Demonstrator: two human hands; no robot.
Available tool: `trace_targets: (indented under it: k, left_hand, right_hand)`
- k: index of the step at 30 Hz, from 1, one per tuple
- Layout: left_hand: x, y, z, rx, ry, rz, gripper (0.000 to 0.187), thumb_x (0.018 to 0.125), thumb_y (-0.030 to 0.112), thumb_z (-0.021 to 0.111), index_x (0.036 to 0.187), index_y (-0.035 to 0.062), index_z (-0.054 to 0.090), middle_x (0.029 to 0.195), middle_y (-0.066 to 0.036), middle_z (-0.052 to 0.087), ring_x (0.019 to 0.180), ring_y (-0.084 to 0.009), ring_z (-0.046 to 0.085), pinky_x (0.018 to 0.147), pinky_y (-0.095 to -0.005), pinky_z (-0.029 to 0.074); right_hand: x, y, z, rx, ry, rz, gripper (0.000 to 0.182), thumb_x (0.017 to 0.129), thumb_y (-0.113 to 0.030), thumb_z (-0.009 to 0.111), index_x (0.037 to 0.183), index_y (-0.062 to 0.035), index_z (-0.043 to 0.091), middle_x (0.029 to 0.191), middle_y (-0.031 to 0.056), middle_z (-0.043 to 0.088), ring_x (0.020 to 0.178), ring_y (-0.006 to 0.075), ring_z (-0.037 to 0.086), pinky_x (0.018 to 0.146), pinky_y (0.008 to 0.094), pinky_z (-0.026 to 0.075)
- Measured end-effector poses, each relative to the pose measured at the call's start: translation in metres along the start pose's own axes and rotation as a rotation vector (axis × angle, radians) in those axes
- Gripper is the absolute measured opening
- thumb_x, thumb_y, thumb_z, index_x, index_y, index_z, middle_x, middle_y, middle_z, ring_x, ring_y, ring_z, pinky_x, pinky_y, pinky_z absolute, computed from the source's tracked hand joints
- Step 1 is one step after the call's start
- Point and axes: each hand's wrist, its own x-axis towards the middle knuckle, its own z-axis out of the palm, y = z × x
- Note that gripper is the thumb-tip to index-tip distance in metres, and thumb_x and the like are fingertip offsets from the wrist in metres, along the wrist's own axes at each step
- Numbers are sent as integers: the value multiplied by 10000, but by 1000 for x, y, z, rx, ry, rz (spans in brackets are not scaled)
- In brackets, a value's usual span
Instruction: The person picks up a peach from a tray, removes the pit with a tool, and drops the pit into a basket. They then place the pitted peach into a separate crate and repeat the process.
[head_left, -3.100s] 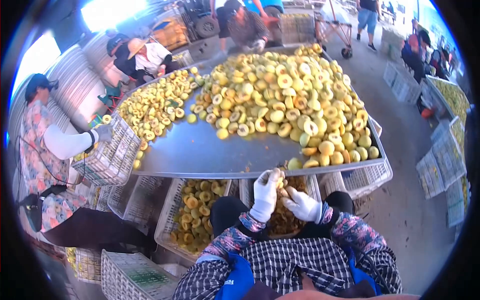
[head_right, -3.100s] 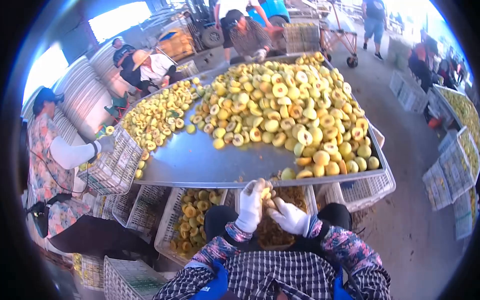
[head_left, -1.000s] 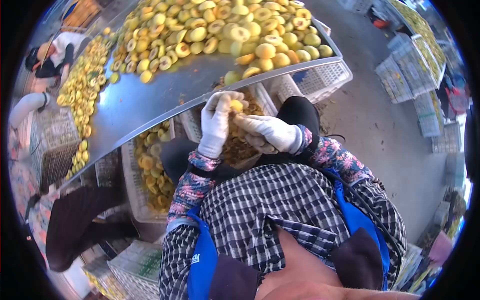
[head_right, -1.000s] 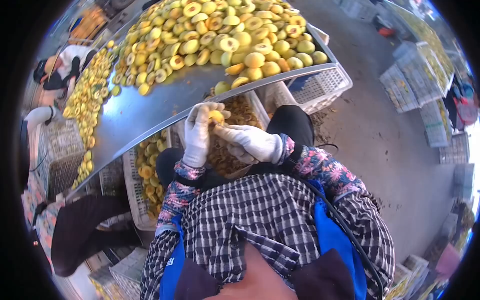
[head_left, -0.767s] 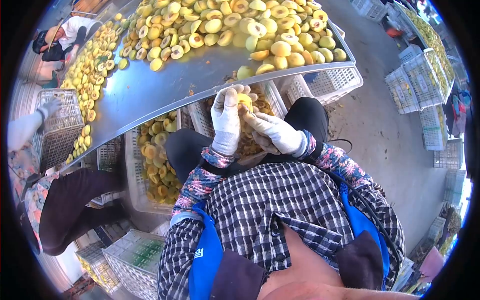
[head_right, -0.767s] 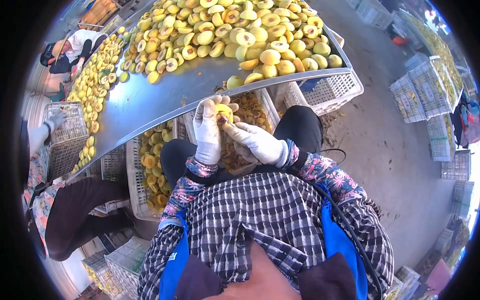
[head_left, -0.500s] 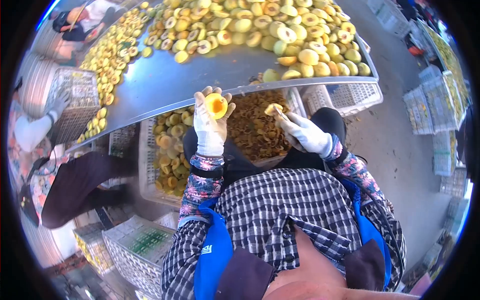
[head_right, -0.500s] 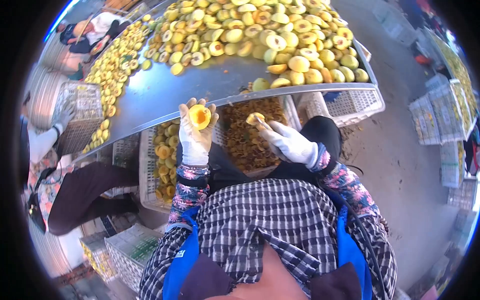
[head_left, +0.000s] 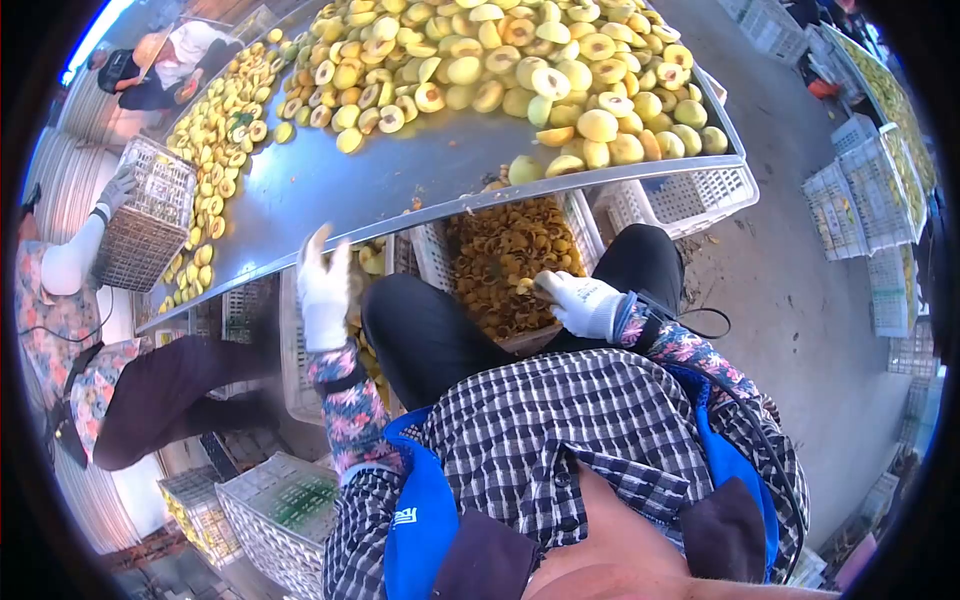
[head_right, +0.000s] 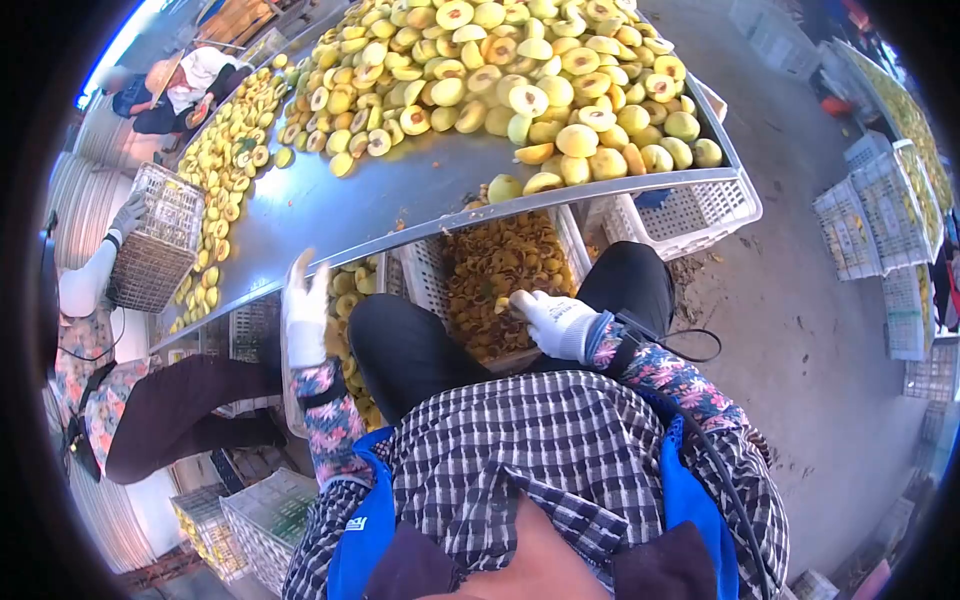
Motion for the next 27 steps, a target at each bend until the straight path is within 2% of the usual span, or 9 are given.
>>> trace_targets:
  k: [1,5,9,14,18,20,21,24,27]
  left_hand:
    - [9,27,17,-105,-31,150,358,873,220,645,1203,88,604,1212,-173,584,1090,-299,577,948,-385,447]
    - [40,126,86,-335,-453,233,363,864,193,643,1209,86,602,1180,-149,605,982,-272,642,874,-370,499]
    - [63,159,176,-48,-613,517,444,861,298,622,1246,81,583,1182,-147,622,1081,-284,595,965,-369,447]
    - [78,176,193,201,-716,419,586,731,371,669,1250,112,588,1185,-176,598,1129,-327,562,981,-387,447]
    - [85,165,200,151,-707,416,549,732,309,664,1236,103,595,1143,-178,621,1097,-337,583,964,-387,460]
    - [88,147,197,-329,-659,185,474,751,226,646,1183,37,601,1046,-177,651,962,-291,639,841,-361,519]
    - [91,140,190,-716,-773,-107,367,785,165,617,1108,-10,605,910,-149,649,799,-237,642,701,-321,537]
    - [105,121,162,-1522,-671,-727,276,851,137,508,1073,13,613,816,-107,608,688,-245,610,600,-341,538]
    - [92,107,126,-1771,-745,-698,414,886,316,436,1159,54,603,1048,-165,650,727,-310,622,616,-379,556]
  right_hand:
    - [-1,0,-1,-25,-14,5,448,879,-108,512,1309,-83,389,1096,240,565,963,401,614,827,445,496]
    - [-1,-10,-8,-99,-70,43,579,886,-106,500,1430,-161,310,1138,243,542,964,387,620,828,428,502]
    - [-7,-12,-14,-165,-119,76,701,889,-90,488,1506,-234,188,1161,240,528,994,372,617,842,415,499]
    - [-10,-8,-8,-129,-55,75,677,889,-72,457,1498,-233,212,1138,239,543,1021,380,610,847,415,496]
    - [-11,-6,-10,-96,13,4,632,896,-102,458,1479,-241,257,1095,244,555,964,395,614,836,420,497]
    - [-10,-8,-11,-67,65,-22,617,902,-118,461,1474,-246,265,1072,247,558,945,403,614,833,423,497]
    - [-11,-11,-16,-36,76,-23,604,906,-133,468,1469,-221,268,1051,248,574,944,404,613,833,429,496]
    - [-10,-9,-17,84,148,-95,576,914,-165,486,1453,-162,283,1018,244,607,941,400,616,832,438,495]
    - [-8,-19,-24,148,242,-92,510,938,-247,506,1391,-72,353,994,221,649,878,379,646,768,440,518]
